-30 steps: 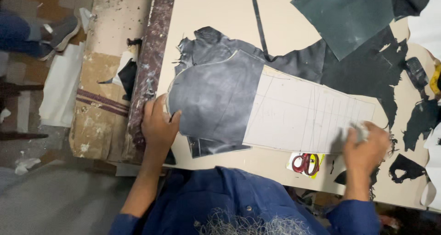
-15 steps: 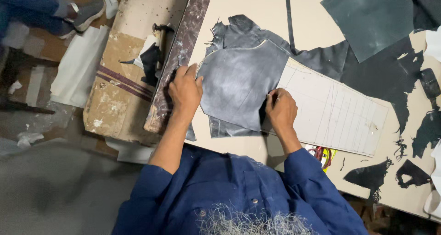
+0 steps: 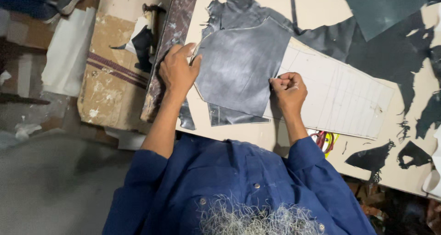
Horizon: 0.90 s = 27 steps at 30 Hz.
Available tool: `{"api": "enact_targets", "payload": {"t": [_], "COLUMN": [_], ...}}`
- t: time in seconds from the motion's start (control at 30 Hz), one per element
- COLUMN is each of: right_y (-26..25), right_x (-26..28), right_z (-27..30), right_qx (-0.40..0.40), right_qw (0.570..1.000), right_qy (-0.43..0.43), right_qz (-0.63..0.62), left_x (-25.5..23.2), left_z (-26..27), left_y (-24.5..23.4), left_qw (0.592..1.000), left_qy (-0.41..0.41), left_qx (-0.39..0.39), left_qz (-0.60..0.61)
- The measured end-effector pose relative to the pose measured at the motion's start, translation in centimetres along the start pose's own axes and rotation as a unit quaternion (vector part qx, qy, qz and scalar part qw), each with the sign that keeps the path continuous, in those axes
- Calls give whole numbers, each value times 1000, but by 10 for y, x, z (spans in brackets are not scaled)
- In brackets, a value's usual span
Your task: The person places a paper pattern on a black leather sheet, marks the leather with chalk, and cuts along the marked lines using scissors. The person repeats this process for multiple pattern pieces, handling the leather and pattern throughout.
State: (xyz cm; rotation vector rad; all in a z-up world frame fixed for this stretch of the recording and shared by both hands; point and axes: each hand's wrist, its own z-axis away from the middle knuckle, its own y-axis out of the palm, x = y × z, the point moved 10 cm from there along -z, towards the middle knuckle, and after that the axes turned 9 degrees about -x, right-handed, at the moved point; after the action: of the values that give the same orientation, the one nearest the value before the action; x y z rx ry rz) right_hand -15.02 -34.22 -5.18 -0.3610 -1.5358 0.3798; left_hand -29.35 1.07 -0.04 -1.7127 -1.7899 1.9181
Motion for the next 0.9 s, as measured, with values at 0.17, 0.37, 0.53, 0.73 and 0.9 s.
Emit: {"api": "enact_targets", "payload": {"t": [0.17,0.37,0.53,0.73,0.9], "right_y": [0,-4,-1,0,3], "right_x": [5,4,8,4,1], "right_z": [-1,0,1,1,1], "right_qx": [-9,-26,-19,-8,-7], "right_qw": [999,1000,999,998,998], "right_qy": [-26,-2,5,-7,8], "right_qz": [-25,-13,-28,-66,-57], "left_x": [-8,-5,-4,-10,-4], "left_z": [-17,-18,-17,-20,-20], "left_y": [9,15,13,11,14], "left_qw": [1000,1000,1000,1000,999], "left_qy": [24,16,27,16,-17], "left_qx": [11,1,1,5,28], "left_qz": [-4,8,11,0,-15]}}
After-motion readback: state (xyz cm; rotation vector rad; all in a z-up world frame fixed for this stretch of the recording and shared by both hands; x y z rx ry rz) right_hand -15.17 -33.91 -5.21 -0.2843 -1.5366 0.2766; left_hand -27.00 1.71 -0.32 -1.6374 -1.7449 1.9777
